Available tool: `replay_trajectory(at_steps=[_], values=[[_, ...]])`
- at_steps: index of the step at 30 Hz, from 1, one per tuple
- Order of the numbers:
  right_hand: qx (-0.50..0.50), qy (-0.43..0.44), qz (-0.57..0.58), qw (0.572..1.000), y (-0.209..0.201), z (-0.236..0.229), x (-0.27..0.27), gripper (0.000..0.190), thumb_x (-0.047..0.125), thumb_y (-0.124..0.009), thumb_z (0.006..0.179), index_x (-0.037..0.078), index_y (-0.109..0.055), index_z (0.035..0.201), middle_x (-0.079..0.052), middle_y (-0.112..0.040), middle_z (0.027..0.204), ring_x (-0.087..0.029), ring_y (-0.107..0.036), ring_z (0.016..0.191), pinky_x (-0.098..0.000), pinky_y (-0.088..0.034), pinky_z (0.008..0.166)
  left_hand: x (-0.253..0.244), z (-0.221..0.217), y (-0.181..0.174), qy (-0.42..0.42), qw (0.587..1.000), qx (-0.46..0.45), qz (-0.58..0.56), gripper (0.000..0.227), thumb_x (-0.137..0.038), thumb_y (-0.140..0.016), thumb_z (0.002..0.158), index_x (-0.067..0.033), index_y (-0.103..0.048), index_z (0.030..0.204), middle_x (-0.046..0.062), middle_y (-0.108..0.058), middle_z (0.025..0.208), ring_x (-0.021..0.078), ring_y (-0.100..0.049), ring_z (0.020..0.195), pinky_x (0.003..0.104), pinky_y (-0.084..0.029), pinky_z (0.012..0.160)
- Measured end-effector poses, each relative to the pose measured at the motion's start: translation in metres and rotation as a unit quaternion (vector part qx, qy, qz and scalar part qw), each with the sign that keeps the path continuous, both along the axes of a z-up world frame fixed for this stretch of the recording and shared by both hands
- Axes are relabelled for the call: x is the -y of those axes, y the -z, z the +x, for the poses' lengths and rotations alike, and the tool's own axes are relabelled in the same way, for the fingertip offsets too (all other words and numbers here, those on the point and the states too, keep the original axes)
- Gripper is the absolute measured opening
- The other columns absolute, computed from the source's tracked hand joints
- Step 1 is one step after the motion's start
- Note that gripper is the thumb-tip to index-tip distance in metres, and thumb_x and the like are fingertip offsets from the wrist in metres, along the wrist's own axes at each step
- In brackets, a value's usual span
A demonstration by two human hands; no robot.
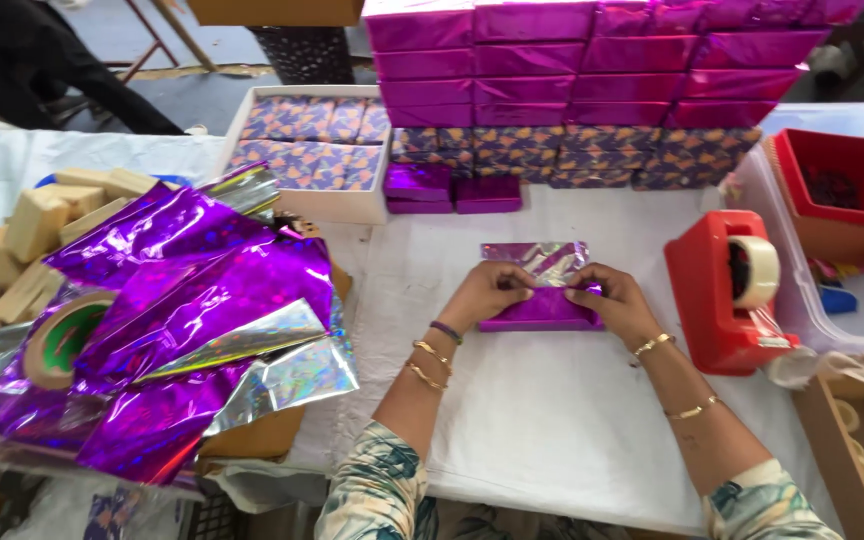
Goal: The person wipes a small wooden box with a cloth, then wraps it in shiny purple foil and secures it with clear tape. The wrapped box is placed on a stack of similarly wrapped boxes.
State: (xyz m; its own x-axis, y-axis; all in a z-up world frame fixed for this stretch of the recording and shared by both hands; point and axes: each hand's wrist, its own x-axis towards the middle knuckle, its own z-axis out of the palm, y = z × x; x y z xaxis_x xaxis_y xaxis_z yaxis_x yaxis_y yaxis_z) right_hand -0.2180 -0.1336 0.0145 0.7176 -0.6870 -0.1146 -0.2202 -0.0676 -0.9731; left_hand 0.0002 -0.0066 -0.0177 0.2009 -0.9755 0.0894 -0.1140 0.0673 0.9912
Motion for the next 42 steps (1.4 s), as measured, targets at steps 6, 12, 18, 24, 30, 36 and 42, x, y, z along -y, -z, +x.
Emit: replay_trajectory(at_steps=[6, 12, 18, 24, 30, 36, 42], values=[[-0.042, 0.007, -0.032, 0.999, 0.001, -0.003, -0.001, 0.014, 0.006, -0.075, 0.091, 0.000, -0.077, 0.103, -0.003, -0.071, 0.086, -0.009, -0.060, 0.074, -0.0265, -0.048, 0.064, -0.004, -0.005, -0.006, -0.058, 0.996, 0.053, -0.039, 0.014, -0.009, -0.084, 0.082, -0.0004, -0.073, 0.083, 0.004, -0.072, 0.080, 0.0092, -0.065, 0.074, 0.026, -0.055, 0.069], [-0.010, 0.032, -0.009, 0.999, -0.019, -0.001, -0.013, 0.019, 0.005, -0.074, 0.087, 0.005, -0.073, 0.106, -0.002, -0.075, 0.093, -0.009, -0.066, 0.083, -0.0249, -0.052, 0.073, 0.007, 0.001, 0.010, -0.024, 1.000, -0.014, -0.012, 0.009, -0.005, -0.079, 0.084, -0.0014, -0.071, 0.083, 0.004, -0.073, 0.082, 0.0091, -0.066, 0.076, 0.025, -0.055, 0.070], [0.062, 0.131, -0.323, 0.935, -0.060, -0.065, -0.021, 0.014, 0.010, -0.076, 0.097, 0.004, -0.076, 0.110, 0.000, -0.076, 0.101, -0.007, -0.067, 0.090, -0.0236, -0.052, 0.082, 0.013, -0.001, 0.016, -0.056, 0.997, 0.054, 0.010, 0.012, -0.011, -0.081, 0.082, -0.0041, -0.077, 0.091, 0.004, -0.076, 0.082, 0.0092, -0.068, 0.074, 0.026, -0.056, 0.069], [-0.098, 0.351, -0.394, 0.844, -0.104, -0.159, -0.054, 0.015, 0.017, -0.082, 0.109, 0.003, -0.079, 0.114, -0.013, -0.070, 0.083, -0.017, -0.060, 0.073, -0.0292, -0.047, 0.069, 0.015, 0.006, 0.023, -0.055, 0.992, 0.112, -0.024, 0.016, -0.017, -0.084, 0.080, -0.0036, -0.078, 0.087, 0.006, -0.076, 0.077, 0.0106, -0.068, 0.071, 0.028, -0.056, 0.067], [-0.190, 0.296, -0.456, 0.817, -0.111, -0.196, -0.040, 0.021, 0.021, -0.071, 0.101, 0.004, -0.079, 0.110, -0.018, -0.069, 0.104, -0.032, -0.067, 0.088, -0.0424, -0.053, 0.081, 0.011, 0.006, 0.018, -0.024, 1.000, 0.011, -0.002, 0.007, -0.008, -0.081, 0.084, -0.0026, -0.078, 0.087, 0.000, -0.070, 0.076, 0.0074, -0.058, 0.069, 0.025, -0.047, 0.062], [-0.243, 0.239, -0.314, 0.886, -0.098, -0.193, -0.008, 0.028, 0.029, -0.072, 0.093, 0.005, -0.078, 0.106, -0.017, -0.068, 0.098, -0.029, -0.068, 0.082, -0.0423, -0.053, 0.078, 0.006, 0.004, 0.006, -0.034, 0.999, -0.015, 0.032, 0.004, -0.006, -0.079, 0.084, -0.0028, -0.077, 0.086, -0.002, -0.070, 0.076, 0.0049, -0.059, 0.069, 0.022, -0.049, 0.062], [-0.088, 0.261, -0.155, 0.949, -0.070, -0.200, 0.018, 0.026, 0.021, -0.076, 0.091, -0.002, -0.076, 0.102, -0.012, -0.070, 0.096, -0.015, -0.064, 0.081, -0.0331, -0.052, 0.073, 0.003, 0.004, 0.003, -0.022, 0.999, -0.016, 0.025, 0.005, -0.007, -0.079, 0.086, -0.0029, -0.077, 0.087, -0.001, -0.070, 0.077, 0.0054, -0.057, 0.069, 0.022, -0.046, 0.062]])
